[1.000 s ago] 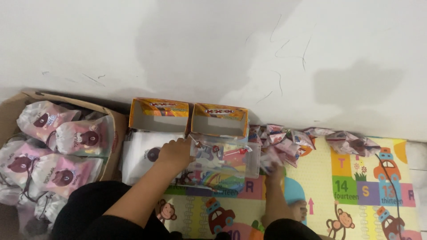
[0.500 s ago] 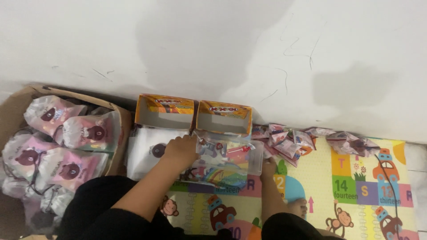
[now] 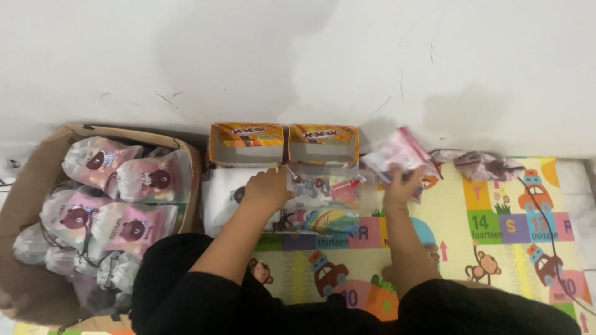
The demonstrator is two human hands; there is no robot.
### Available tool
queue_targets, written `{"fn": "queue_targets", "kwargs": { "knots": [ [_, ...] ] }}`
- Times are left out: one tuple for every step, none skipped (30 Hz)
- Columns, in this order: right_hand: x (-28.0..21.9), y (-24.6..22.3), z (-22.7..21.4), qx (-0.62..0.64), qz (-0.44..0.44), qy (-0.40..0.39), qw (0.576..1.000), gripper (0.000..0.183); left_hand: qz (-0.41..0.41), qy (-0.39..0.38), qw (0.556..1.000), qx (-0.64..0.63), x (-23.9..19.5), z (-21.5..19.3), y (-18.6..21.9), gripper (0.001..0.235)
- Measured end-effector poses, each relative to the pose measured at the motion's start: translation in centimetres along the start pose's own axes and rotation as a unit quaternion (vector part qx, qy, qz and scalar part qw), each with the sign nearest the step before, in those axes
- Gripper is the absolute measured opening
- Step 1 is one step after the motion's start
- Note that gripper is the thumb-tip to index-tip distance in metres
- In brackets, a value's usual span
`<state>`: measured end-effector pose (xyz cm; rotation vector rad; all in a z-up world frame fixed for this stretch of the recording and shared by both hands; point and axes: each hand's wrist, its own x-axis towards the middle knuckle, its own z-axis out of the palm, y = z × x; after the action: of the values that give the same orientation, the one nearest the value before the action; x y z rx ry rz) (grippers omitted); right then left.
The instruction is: The person sits on a colorful play mat and packs small snack packets into white drawstring bags. They pick up packets from a plastic container and the floor, place them inside the bags, and then put the filled bags into a cardboard box.
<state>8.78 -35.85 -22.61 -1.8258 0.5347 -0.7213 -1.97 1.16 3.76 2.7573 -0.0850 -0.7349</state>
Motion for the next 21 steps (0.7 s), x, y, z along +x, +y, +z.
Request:
{"fn": "queue_targets", "kwargs": {
  "knots": [
    [-1.8,-0.4,0.4,0.056,-0.030,-0.073,0.995,0.063,0.000,0.008,1.000,-0.007,-0.2,0.1,-0.2,0.065],
    [-3.6,-0.7,0.8,0.111,-0.061,-0.144,0.981,0.052,0.000,0.015,1.000,-0.015,-0.4,0.1,-0.4,0.065],
    [-4.7,0.6,1.1,0.112,-0.064,-0.143,0.981,0.052,0.001,0.018,1.000,-0.015,-0.8,0.2,-0.5,0.065],
    [-5.8,1.9,1.4,0.081,-0.029,-0.182,0.979,0.050,0.001,0.025,1.000,-0.017,-1.1,0.2,-0.7,0.064],
    [-7.2,3.4,1.7,0.049,0.008,-0.222,0.974,0.048,-0.001,0.031,0.999,-0.020,-1.6,0.4,-0.8,0.063],
    [-7.5,2.2,1.1,0.049,0.007,-0.222,0.974,0.048,0.000,0.032,0.999,-0.020,-1.5,0.7,-0.9,0.063],
    [-8.1,1.0,0.6,0.004,-0.010,-0.233,0.972,0.043,-0.003,0.038,0.999,-0.023,-1.5,0.9,-1.1,0.062],
    [-8.6,-0.1,0.1,-0.041,-0.028,-0.244,0.969,0.042,-0.006,0.044,0.999,-0.025,-1.5,1.2,-1.3,0.061],
    [-9.4,-2.6,-0.7,-0.040,-0.025,-0.243,0.969,0.042,-0.006,0.042,0.999,-0.022,-1.7,1.3,-1.4,0.061],
    [-10.1,-5.1,-1.5,-0.067,-0.082,-0.232,0.967,0.038,-0.005,0.049,0.998,-0.030,-1.8,1.5,-1.4,0.061],
    [-10.8,-7.4,-2.6,-0.096,-0.137,-0.219,0.961,0.035,-0.002,0.055,0.998,-0.038,-1.9,1.7,-1.4,0.062],
    [-11.3,-9.1,-3.0,-0.097,-0.133,-0.218,0.962,0.035,-0.001,0.051,0.998,-0.036,-2.3,1.8,-1.1,0.062],
    [-11.1,-10.8,-3.2,-0.111,-0.202,-0.179,0.957,0.034,-0.002,0.042,0.997,-0.064,-2.4,1.6,-0.7,0.059],
    [-11.0,-12.6,-3.4,-0.124,-0.269,-0.139,0.945,0.033,-0.003,0.034,0.995,-0.091,-2.6,1.4,-0.3,0.058],
    [-11.7,-15.3,-3.5,-0.124,-0.271,-0.136,0.945,0.033,-0.001,0.036,0.995,-0.091,-3.6,0.2,0.4,0.058],
    [-12.5,-18.0,-3.7,-0.107,-0.315,-0.130,0.934,0.029,0.046,0.008,0.987,-0.153,-4.6,-0.9,1.1,0.063],
    [-13.3,-20.6,-4.0,-0.091,-0.359,-0.124,0.921,0.026,0.092,-0.020,0.973,-0.213,-5.6,-1.9,1.8,0.069],
    [-14.1,-21.3,-3.8,-0.092,-0.361,-0.121,0.920,0.026,0.095,-0.019,0.972,-0.212,-6.4,-2.0,3.0,0.069],
    [-14.9,-22.1,-3.4,-0.057,-0.417,-0.132,0.898,0.021,0.128,-0.017,0.936,-0.329,-7.1,-2.1,4.1,0.083],
    [-15.6,-22.8,-3.0,-0.022,-0.471,-0.142,0.870,0.021,0.158,-0.016,0.884,-0.440,-7.8,-2.3,5.3,0.097],
    [-16.9,-24.3,-3.5,-0.022,-0.473,-0.142,0.869,0.021,0.159,-0.014,0.884,-0.440,-7.7,-1.7,5.6,0.097]
  ]
}}
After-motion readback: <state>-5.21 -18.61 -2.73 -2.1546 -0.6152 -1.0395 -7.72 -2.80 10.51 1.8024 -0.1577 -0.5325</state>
